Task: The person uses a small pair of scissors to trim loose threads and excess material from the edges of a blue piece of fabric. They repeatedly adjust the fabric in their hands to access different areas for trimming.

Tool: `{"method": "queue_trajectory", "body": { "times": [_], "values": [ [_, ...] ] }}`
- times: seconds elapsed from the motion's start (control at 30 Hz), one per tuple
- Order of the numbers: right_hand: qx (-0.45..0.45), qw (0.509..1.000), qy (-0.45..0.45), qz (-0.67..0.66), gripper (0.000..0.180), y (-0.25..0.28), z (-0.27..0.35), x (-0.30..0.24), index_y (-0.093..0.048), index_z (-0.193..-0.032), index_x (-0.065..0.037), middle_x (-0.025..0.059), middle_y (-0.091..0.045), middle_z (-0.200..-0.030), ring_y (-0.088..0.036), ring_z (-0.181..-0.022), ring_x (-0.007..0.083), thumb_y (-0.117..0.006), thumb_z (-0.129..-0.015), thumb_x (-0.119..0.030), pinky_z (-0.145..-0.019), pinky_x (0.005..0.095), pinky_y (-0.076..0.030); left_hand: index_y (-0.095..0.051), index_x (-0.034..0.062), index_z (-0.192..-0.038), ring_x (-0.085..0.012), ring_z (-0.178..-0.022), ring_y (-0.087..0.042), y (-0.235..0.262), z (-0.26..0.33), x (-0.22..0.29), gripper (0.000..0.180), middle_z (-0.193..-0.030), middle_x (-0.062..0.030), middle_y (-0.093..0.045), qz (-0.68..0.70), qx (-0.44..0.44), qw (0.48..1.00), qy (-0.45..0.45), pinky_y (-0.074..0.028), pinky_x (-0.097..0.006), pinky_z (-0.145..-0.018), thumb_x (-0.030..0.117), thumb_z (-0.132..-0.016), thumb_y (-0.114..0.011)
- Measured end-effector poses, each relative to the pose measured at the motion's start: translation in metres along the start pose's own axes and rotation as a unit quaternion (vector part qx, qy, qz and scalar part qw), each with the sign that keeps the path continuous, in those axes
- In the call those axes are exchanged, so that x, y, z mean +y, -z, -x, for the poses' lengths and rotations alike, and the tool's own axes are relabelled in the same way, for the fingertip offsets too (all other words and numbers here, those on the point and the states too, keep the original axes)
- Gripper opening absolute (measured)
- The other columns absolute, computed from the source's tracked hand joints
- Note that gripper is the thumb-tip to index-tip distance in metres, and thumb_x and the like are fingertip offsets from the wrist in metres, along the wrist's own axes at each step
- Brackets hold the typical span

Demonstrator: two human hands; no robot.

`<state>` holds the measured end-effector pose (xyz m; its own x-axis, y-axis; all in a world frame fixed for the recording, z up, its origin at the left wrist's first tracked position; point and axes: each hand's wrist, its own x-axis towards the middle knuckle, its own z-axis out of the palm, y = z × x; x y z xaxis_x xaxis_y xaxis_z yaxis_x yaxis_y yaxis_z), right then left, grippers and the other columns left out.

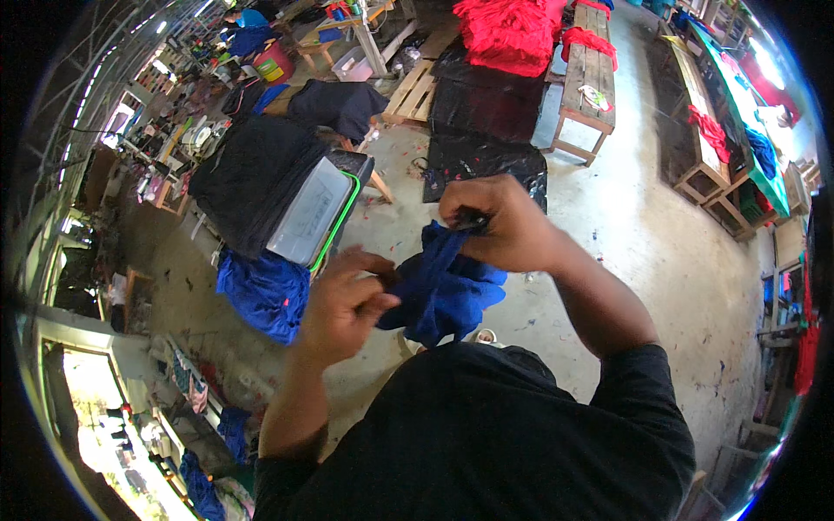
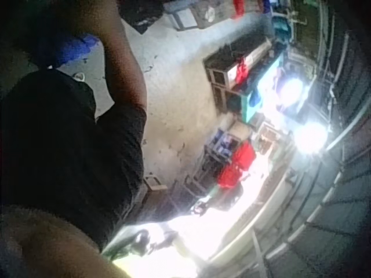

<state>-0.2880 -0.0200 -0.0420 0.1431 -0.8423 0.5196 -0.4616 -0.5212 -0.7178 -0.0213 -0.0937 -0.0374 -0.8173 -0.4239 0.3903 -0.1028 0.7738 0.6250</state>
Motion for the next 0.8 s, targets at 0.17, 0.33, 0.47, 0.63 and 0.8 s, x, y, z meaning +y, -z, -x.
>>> {"method": "queue_trajectory", "body": {
  "times": [0.17,0.33,0.47,0.63,0.8],
  "values": [
    [-0.136,0.988,-0.056,-0.043,0.036,0.02,0.007,0.011,-0.067,-0.078,0.0,0.0065,-0.06,-0.066,-0.056,-0.059,0.0187,-0.09,-0.07,-0.026,-0.056,0.0331,-0.041,-0.059,-0.001,-0.075,-0.0261,-0.079,-0.07,0.037,0.0,0.014,0.03,-0.07,-0.0084,-0.062,0.153,0.033,0.987,-0.039,-0.041,-0.054,-0.106,0.022,-0.093,-0.065],
    [-0.222,0.946,-0.087,-0.222,0.029,0.038,0.02,0.037,-0.067,-0.083,0.001,0.0045,-0.064,-0.074,-0.059,-0.069,0.0149,-0.081,-0.082,-0.025,-0.062,0.032,-0.043,-0.06,-0.0028,-0.076,-0.0206,-0.063,-0.064,0.062,0.007,0.018,0.034,-0.068,-0.0103,-0.061,0.147,-0.083,0.985,0.026,-0.054,-0.043,-0.085,0.024,-0.097,-0.063],
    [-0.146,0.917,-0.111,-0.354,0.022,0.032,0.035,0.045,-0.068,-0.09,0.001,0.004,-0.068,-0.085,-0.06,-0.082,0.0137,-0.076,-0.087,-0.019,-0.074,0.0301,-0.047,-0.066,-0.0013,-0.081,-0.0227,-0.061,-0.061,0.07,-0.002,0.029,0.031,-0.068,-0.0111,-0.061,0.072,-0.111,0.987,0.095,-0.054,-0.038,-0.071,0.027,-0.093,-0.068],
    [-0.16,0.918,-0.131,-0.339,0.031,0.017,0.034,0.048,-0.066,-0.092,-0.002,-0.0032,-0.057,-0.08,-0.049,-0.075,0.0082,-0.07,-0.093,-0.032,-0.068,0.0269,-0.041,-0.07,0.003,-0.085,-0.0275,-0.081,-0.063,0.067,-0.007,0.024,0.026,-0.083,-0.0102,-0.066,-0.089,-0.298,0.95,0.04,-0.048,-0.038,-0.081,0.029,-0.083,-0.075],
    [-0.2,0.913,-0.143,-0.327,0.029,0.013,0.024,0.036,-0.067,-0.091,-0.002,-0.0045,-0.057,-0.078,-0.049,-0.075,0.0068,-0.07,-0.094,-0.03,-0.068,0.0252,-0.04,-0.07,0.0032,-0.084,-0.0314,-0.085,-0.065,0.071,-0.005,0.022,0.013,-0.092,-0.0139,-0.069,0.206,-0.207,0.956,0.003,-0.035,-0.058,-0.105,0.015,-0.08,-0.074]
  ]
}}
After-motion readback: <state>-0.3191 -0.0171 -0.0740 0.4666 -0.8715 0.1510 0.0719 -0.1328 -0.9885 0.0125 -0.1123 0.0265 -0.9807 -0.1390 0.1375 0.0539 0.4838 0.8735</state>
